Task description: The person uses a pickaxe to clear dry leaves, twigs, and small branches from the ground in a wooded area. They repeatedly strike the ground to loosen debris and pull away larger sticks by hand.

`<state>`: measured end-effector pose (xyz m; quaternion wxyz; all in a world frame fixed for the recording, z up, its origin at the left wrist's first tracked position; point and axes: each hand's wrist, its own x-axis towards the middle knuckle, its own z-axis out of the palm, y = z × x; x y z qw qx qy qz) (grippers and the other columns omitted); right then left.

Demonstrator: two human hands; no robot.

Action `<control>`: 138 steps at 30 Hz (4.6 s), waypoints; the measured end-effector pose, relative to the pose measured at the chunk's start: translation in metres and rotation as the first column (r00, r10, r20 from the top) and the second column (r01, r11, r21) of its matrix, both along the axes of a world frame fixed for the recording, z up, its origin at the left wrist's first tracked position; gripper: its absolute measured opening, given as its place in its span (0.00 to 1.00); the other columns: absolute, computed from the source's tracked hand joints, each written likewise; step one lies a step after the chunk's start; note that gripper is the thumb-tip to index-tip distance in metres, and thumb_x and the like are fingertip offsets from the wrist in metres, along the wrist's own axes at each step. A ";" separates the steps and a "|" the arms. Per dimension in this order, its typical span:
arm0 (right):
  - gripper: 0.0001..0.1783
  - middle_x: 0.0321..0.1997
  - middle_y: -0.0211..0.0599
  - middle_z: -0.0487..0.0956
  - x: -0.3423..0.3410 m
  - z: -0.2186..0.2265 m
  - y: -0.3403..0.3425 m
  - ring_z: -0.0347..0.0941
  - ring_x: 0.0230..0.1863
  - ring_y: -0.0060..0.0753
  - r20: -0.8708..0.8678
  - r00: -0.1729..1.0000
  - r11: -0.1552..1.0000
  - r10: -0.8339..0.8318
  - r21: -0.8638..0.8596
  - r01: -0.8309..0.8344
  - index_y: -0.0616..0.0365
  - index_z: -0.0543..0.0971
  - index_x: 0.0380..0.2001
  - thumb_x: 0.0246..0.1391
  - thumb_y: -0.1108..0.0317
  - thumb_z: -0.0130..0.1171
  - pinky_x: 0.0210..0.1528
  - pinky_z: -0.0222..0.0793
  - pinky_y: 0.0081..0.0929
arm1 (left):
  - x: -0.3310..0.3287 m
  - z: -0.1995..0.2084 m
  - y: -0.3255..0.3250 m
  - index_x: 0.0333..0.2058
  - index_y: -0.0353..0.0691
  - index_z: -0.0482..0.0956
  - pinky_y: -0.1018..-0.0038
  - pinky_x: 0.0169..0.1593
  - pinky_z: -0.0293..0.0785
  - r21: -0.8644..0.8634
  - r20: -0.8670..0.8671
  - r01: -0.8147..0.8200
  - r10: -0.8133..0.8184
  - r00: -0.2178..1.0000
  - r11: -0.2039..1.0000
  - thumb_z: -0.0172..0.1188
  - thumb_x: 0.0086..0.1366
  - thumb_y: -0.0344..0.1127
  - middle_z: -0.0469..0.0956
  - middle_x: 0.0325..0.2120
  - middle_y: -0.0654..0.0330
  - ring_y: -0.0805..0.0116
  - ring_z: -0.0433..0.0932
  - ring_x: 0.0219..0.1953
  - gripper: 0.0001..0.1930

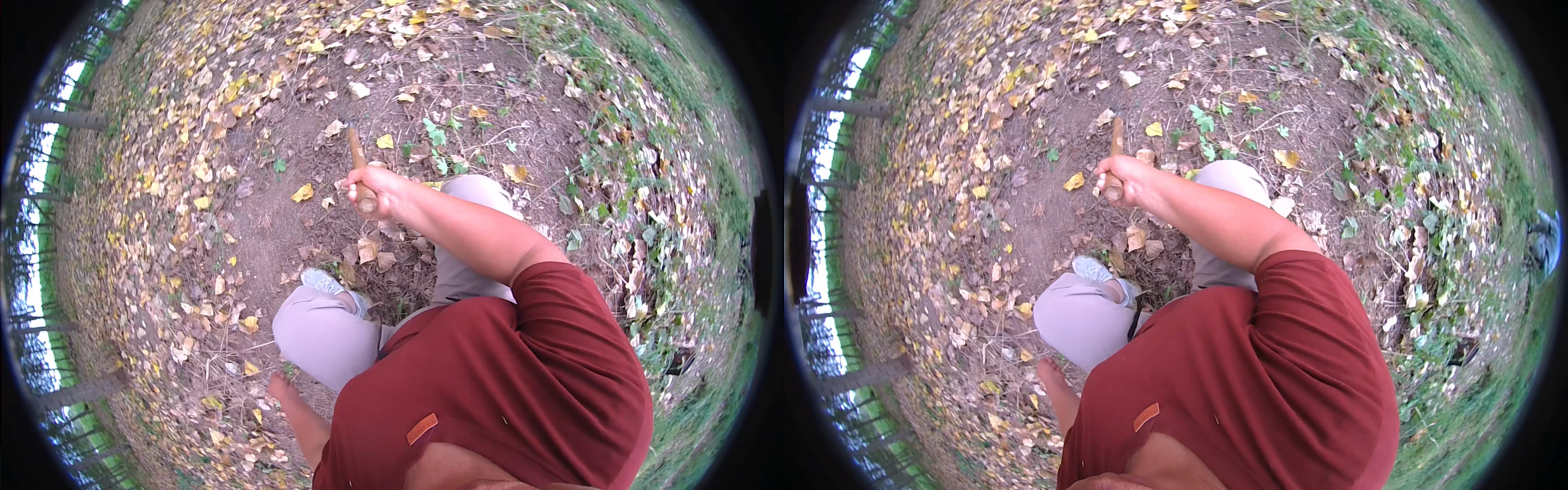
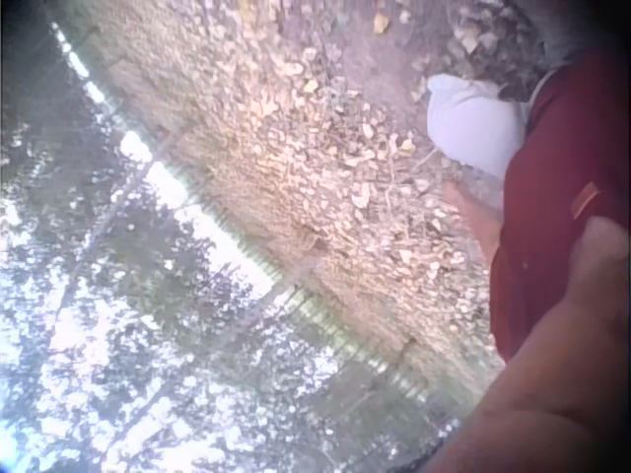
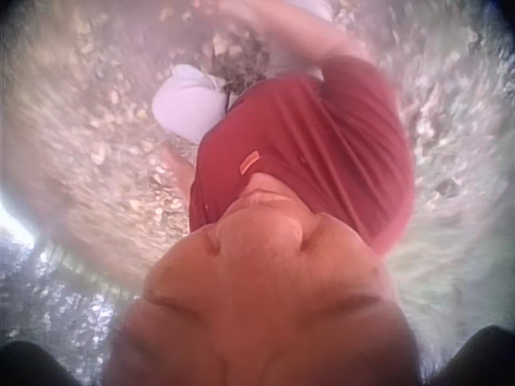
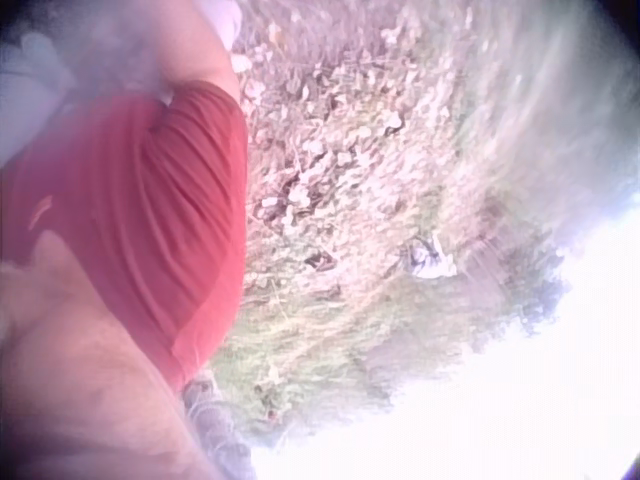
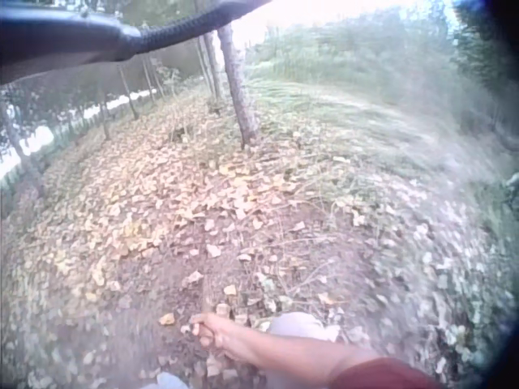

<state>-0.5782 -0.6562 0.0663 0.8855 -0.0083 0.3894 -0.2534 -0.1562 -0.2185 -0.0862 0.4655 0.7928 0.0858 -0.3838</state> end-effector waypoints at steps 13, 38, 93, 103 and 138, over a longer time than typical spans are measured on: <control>0.02 0.17 0.30 0.70 -0.070 0.021 -0.033 0.65 0.13 0.25 0.122 0.901 0.901 -0.416 0.185 0.392 0.54 0.67 0.21 0.43 0.72 0.49 0.12 0.62 0.22 | -0.110 0.194 -0.268 0.30 0.41 0.73 0.84 0.16 0.48 -0.058 0.631 0.647 -0.474 0.613 0.760 0.46 0.64 0.39 0.61 0.12 0.72 0.84 0.55 0.13 0.11; 0.11 0.21 0.40 0.72 -0.414 -0.072 0.003 0.70 0.14 0.30 -0.613 -0.202 0.289 -0.764 -0.605 0.742 0.73 0.68 0.31 0.42 0.76 0.53 0.13 0.66 0.25 | -0.141 0.156 -0.331 0.28 0.38 0.74 0.84 0.19 0.51 0.002 0.542 0.777 -0.654 0.528 0.630 0.48 0.63 0.37 0.61 0.11 0.70 0.84 0.57 0.15 0.11; 0.24 0.40 0.48 0.75 -0.202 -0.145 0.226 0.73 0.42 0.44 -0.829 0.087 0.230 0.552 0.051 -0.972 0.52 0.73 0.43 0.51 0.47 0.44 0.43 0.68 0.39 | -0.186 0.243 -0.340 0.42 0.39 0.70 0.82 0.14 0.59 -0.707 0.048 0.410 -0.540 0.840 0.576 0.54 0.57 0.41 0.67 0.19 0.69 0.81 0.60 0.13 0.17; 0.24 0.38 0.48 0.76 -0.150 -0.132 0.070 0.73 0.40 0.44 -0.813 0.010 0.175 0.582 0.114 -0.978 0.53 0.74 0.41 0.50 0.47 0.45 0.42 0.69 0.38 | -0.122 0.159 -0.439 0.43 0.42 0.70 0.81 0.13 0.60 -0.569 -0.070 0.346 -0.464 0.883 0.746 0.52 0.58 0.42 0.69 0.18 0.69 0.81 0.60 0.11 0.17; 0.21 0.32 0.47 0.77 -0.165 -0.083 -0.203 0.76 0.34 0.42 -0.708 0.026 0.320 0.705 0.285 -0.903 0.55 0.77 0.33 0.47 0.49 0.47 0.35 0.71 0.36 | -0.138 0.078 -0.674 0.45 0.31 0.69 0.81 0.26 0.65 -0.247 -0.128 0.582 -0.621 0.773 0.775 0.55 0.52 0.28 0.71 0.18 0.63 0.76 0.69 0.20 0.19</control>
